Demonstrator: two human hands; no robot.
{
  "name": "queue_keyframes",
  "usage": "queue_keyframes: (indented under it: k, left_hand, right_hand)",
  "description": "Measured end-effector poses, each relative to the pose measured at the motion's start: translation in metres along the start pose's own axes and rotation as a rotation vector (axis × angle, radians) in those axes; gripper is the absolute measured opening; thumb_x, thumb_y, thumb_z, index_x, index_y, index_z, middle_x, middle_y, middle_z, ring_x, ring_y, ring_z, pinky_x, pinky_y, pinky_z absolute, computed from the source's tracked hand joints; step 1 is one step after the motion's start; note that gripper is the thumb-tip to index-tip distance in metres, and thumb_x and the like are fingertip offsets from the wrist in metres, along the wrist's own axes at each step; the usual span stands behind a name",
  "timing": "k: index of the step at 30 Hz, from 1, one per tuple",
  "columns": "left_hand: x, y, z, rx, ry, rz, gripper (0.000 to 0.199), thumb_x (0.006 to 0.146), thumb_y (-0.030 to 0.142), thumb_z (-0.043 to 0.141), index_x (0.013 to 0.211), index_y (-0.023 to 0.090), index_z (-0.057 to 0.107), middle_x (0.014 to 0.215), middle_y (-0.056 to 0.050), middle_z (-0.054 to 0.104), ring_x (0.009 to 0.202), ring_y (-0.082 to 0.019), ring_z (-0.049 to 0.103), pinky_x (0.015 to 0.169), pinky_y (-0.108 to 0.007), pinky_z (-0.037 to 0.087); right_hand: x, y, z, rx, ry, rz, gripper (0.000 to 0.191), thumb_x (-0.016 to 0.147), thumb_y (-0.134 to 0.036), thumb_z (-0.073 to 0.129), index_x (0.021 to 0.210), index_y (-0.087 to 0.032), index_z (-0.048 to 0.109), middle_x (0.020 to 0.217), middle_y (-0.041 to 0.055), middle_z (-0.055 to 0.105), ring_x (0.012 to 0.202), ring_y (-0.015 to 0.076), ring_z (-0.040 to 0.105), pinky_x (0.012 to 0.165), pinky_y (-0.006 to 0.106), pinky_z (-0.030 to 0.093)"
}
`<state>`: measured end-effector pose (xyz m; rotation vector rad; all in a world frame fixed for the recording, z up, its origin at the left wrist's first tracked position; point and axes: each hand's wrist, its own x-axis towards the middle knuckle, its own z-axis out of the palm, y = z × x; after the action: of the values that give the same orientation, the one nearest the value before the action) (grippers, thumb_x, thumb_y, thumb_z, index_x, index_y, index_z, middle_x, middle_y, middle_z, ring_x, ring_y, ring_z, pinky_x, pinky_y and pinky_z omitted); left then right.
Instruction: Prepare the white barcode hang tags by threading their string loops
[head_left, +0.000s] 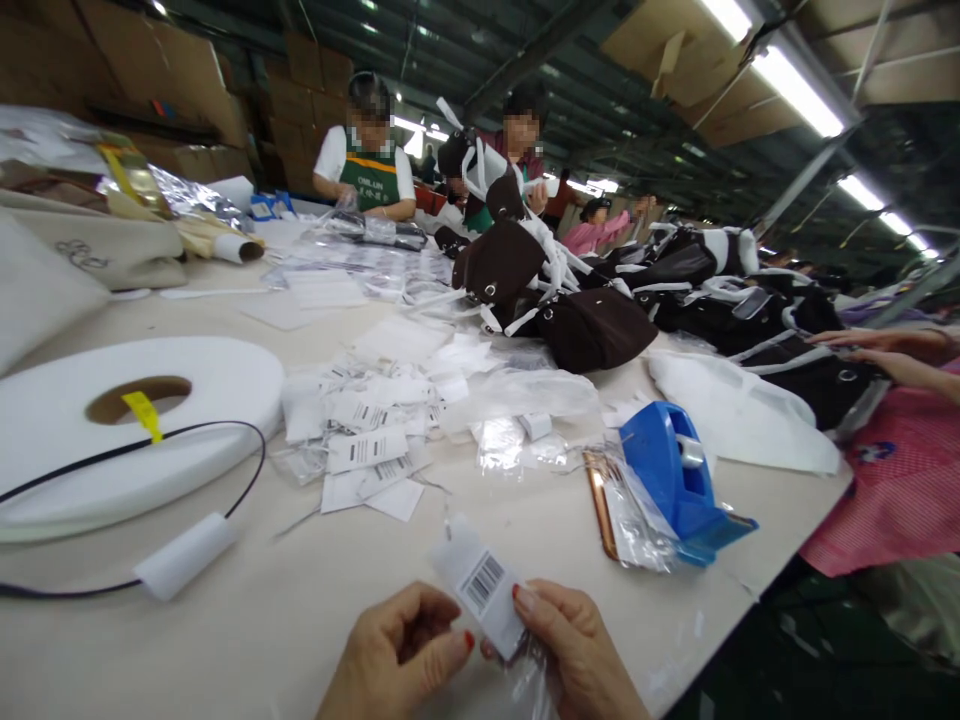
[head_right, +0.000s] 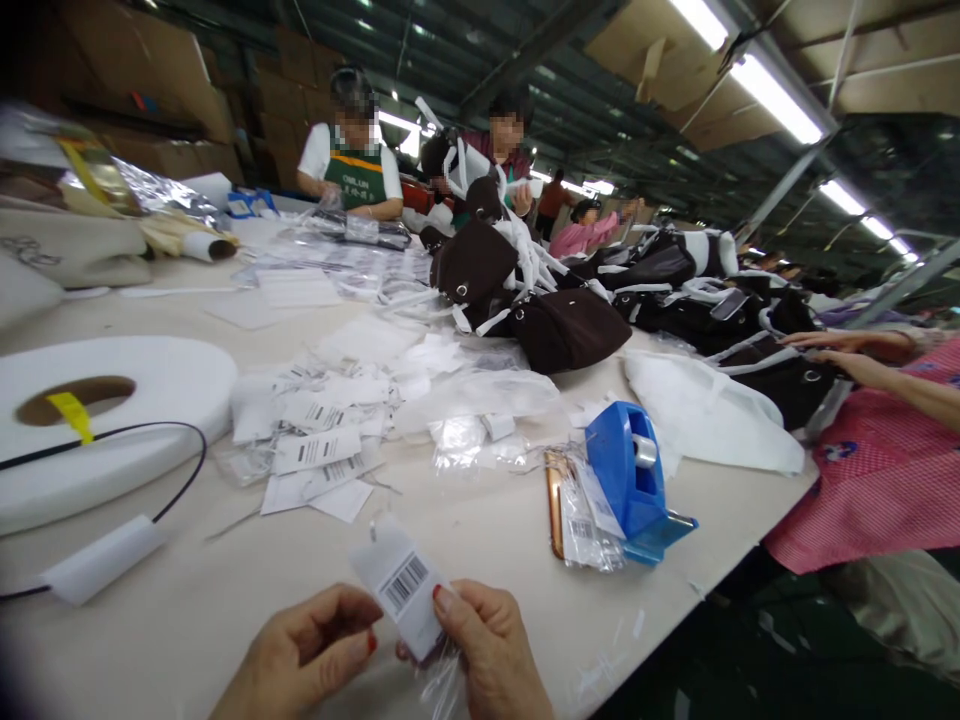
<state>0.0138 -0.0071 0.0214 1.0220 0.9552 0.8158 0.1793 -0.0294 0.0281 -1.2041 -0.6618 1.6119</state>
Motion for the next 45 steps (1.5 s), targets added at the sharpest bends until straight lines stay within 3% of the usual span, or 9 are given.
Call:
queue_keyframes:
  k: [2,5,11,22,27,32,36,41,45]
  left_hand:
    - [0.004,0.001,0.004,-0.289,-0.013,-0.121,0.036,0.055,0.044,0.076,0.075,0.014,0.07,0.065,-0.004,0.068,0.062,-0.018,0.06,0.062,-0.026,0.045]
    - [0.006,0.003,0.005,-0.398,0.066,-0.219,0.03,0.051,0.035,0.08,0.067,0.011,0.071,0.056,-0.004,0.067,0.053,-0.015,0.057,0.056,-0.025,0.044]
    - [0.006,0.0,-0.001,-0.388,0.128,-0.241,0.027,0.054,0.034,0.078,0.066,0.01,0.073,0.053,-0.005,0.067,0.05,-0.014,0.054,0.057,-0.026,0.043]
    - [0.005,0.012,0.002,-0.442,0.087,-0.253,0.024,0.053,0.028,0.078,0.069,0.011,0.075,0.056,-0.006,0.069,0.054,-0.017,0.059,0.062,-0.027,0.045]
    - [0.004,0.01,0.003,-0.441,0.085,-0.267,0.027,0.052,0.029,0.079,0.071,0.011,0.075,0.057,-0.005,0.069,0.058,-0.017,0.059,0.064,-0.026,0.044]
    - [0.004,0.006,0.002,-0.345,0.112,-0.263,0.027,0.055,0.03,0.075,0.073,0.009,0.074,0.054,-0.004,0.066,0.048,-0.011,0.05,0.046,-0.02,0.036]
    - [0.005,0.004,0.0,-0.298,0.122,-0.25,0.029,0.056,0.032,0.073,0.071,0.007,0.072,0.054,-0.005,0.065,0.044,-0.01,0.046,0.043,-0.02,0.033]
    - [0.006,0.008,0.001,-0.343,0.179,-0.246,0.023,0.056,0.031,0.073,0.059,0.008,0.069,0.05,-0.004,0.064,0.043,-0.008,0.045,0.043,-0.019,0.032]
    - [0.006,0.011,0.002,-0.354,0.208,-0.259,0.022,0.054,0.03,0.073,0.059,0.009,0.068,0.051,-0.004,0.064,0.044,-0.01,0.048,0.043,-0.019,0.034]
  right_hand:
    - [0.001,0.006,0.006,-0.012,-0.048,0.01,0.036,0.071,-0.046,0.066,0.069,-0.011,0.073,0.05,0.0037,0.063,0.05,0.0107,0.053,0.051,0.019,0.036]
    - [0.003,0.014,0.014,-0.017,-0.116,0.044,0.037,0.072,-0.047,0.064,0.067,-0.012,0.072,0.049,0.0025,0.06,0.05,0.0107,0.052,0.052,0.02,0.037]
    - [0.005,0.018,0.015,-0.174,-0.092,0.021,0.04,0.077,-0.051,0.057,0.068,-0.013,0.069,0.054,0.0009,0.056,0.054,0.0108,0.045,0.05,0.02,0.033]
    - [0.003,0.02,0.018,-0.211,-0.065,-0.027,0.042,0.078,-0.054,0.052,0.068,-0.015,0.063,0.058,-0.001,0.051,0.056,0.0125,0.041,0.056,0.024,0.034]
    - [0.004,0.02,0.017,-0.288,-0.017,-0.089,0.04,0.078,-0.055,0.051,0.078,-0.017,0.065,0.07,-0.0003,0.05,0.06,0.012,0.041,0.054,0.023,0.033]
    - [0.006,0.017,0.018,-0.272,-0.051,-0.067,0.044,0.078,-0.056,0.051,0.086,-0.016,0.066,0.083,0.0035,0.057,0.059,0.0115,0.045,0.053,0.024,0.033]
    - [0.006,0.01,0.022,-0.13,-0.139,-0.02,0.047,0.081,-0.055,0.046,0.088,-0.015,0.068,0.07,0.0046,0.063,0.062,0.016,0.053,0.059,0.027,0.038]
    - [0.004,0.014,0.012,0.001,-0.042,0.038,0.042,0.06,-0.042,0.076,0.092,-0.017,0.068,0.072,0.0035,0.067,0.069,0.0164,0.059,0.067,0.027,0.042]
    - [0.002,0.021,0.003,0.015,-0.003,0.023,0.046,0.049,-0.03,0.084,0.09,-0.016,0.067,0.063,-0.0016,0.061,0.056,0.0091,0.054,0.054,0.021,0.039]
